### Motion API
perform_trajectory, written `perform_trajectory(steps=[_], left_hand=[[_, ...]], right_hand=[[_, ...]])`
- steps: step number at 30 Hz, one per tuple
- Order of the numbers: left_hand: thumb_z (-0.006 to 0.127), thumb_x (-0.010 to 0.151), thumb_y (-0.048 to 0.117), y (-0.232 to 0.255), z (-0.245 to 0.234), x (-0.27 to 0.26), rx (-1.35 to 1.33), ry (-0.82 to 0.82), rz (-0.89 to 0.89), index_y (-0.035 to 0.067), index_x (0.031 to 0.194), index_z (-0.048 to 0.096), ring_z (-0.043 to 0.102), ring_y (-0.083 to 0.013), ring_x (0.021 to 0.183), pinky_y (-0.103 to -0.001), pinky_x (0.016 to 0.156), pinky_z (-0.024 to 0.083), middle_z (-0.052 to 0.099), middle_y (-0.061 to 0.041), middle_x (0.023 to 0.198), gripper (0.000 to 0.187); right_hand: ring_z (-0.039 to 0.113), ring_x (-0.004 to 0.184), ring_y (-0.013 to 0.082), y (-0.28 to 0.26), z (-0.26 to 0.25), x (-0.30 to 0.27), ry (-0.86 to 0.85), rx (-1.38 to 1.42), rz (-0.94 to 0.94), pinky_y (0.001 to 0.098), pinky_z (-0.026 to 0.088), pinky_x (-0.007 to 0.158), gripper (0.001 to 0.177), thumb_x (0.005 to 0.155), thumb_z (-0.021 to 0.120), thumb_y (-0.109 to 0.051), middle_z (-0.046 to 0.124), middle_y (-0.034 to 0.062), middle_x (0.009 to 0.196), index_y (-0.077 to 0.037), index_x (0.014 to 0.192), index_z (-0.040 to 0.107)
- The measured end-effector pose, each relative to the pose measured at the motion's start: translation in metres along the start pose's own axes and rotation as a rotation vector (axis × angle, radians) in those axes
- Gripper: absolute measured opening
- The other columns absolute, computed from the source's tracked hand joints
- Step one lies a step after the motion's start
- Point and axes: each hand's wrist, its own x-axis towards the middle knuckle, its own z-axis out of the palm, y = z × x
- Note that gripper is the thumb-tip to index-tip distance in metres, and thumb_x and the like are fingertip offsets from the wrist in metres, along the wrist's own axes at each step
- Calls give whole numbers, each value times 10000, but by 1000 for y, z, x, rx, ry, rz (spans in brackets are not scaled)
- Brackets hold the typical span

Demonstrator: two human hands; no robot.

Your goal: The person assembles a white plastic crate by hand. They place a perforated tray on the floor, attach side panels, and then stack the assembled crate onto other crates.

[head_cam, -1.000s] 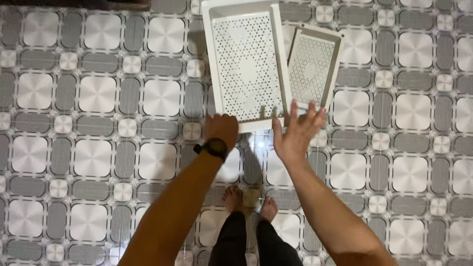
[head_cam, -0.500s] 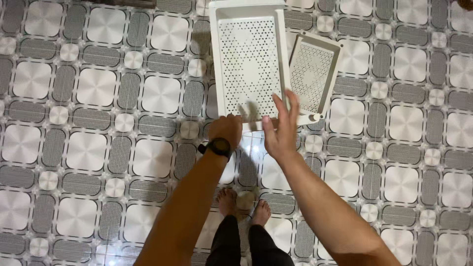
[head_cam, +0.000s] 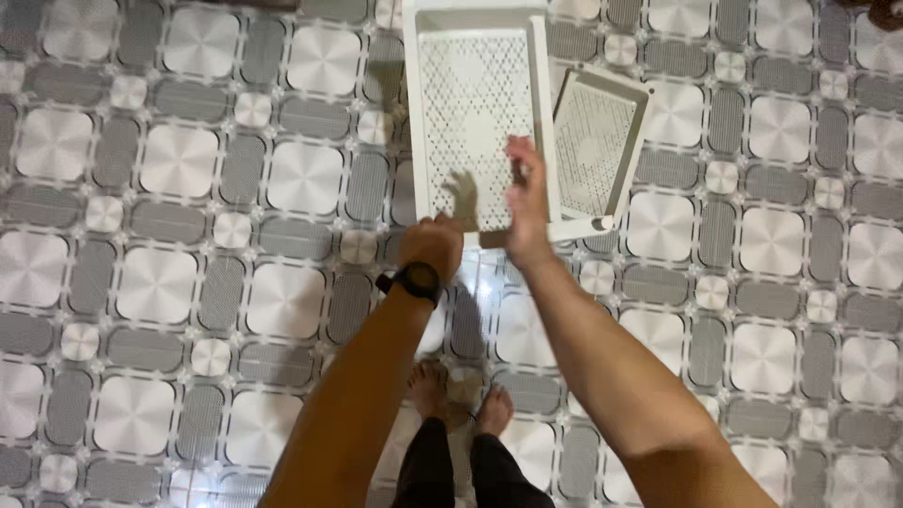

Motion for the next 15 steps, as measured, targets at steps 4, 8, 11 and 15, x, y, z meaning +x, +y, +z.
perform_trajectory(steps=[4, 8, 11, 15], left_hand=[[698, 755, 130, 1, -7, 2, 19, 48, -2, 68, 840, 704, 714, -279, 723, -400, 602, 599, 695, -121, 792, 106], [696, 765, 140, 5, -12, 2, 55, 44, 21, 94, 852, 685, 707, -264, 721, -395, 594, 595, 683, -99, 795, 99], [685, 784, 153, 0, -15, -1, 105, 18, 51, 104, 884, 683, 707, -250, 753, -382, 610, 593, 683, -82, 825, 111], [672, 804, 164, 2, -16, 5, 117, -70, 33, 131, 925, 688, 706, -247, 785, -372, 618, 592, 687, -75, 865, 127]], right_hand=[[207, 1609, 328, -14, -36, 0, 116, 51, -106, 517, 154, 1368, 798, 1046, 467, -642, 302, 160, 1629, -67, 1572, 296], [233, 1622, 331, -8, -53, -5, 67, -119, -53, 516, 179, 1363, 813, 1048, 423, -663, 313, 158, 1664, -57, 1581, 327], [223, 1633, 322, -3, -60, -14, 112, -58, 9, 509, 183, 1374, 843, 1045, 432, -671, 299, 147, 1689, -62, 1610, 289], [171, 1631, 331, 0, -62, -20, 92, -88, 83, 501, 156, 1342, 901, 1019, 433, -689, 240, 155, 1711, -76, 1638, 204]])
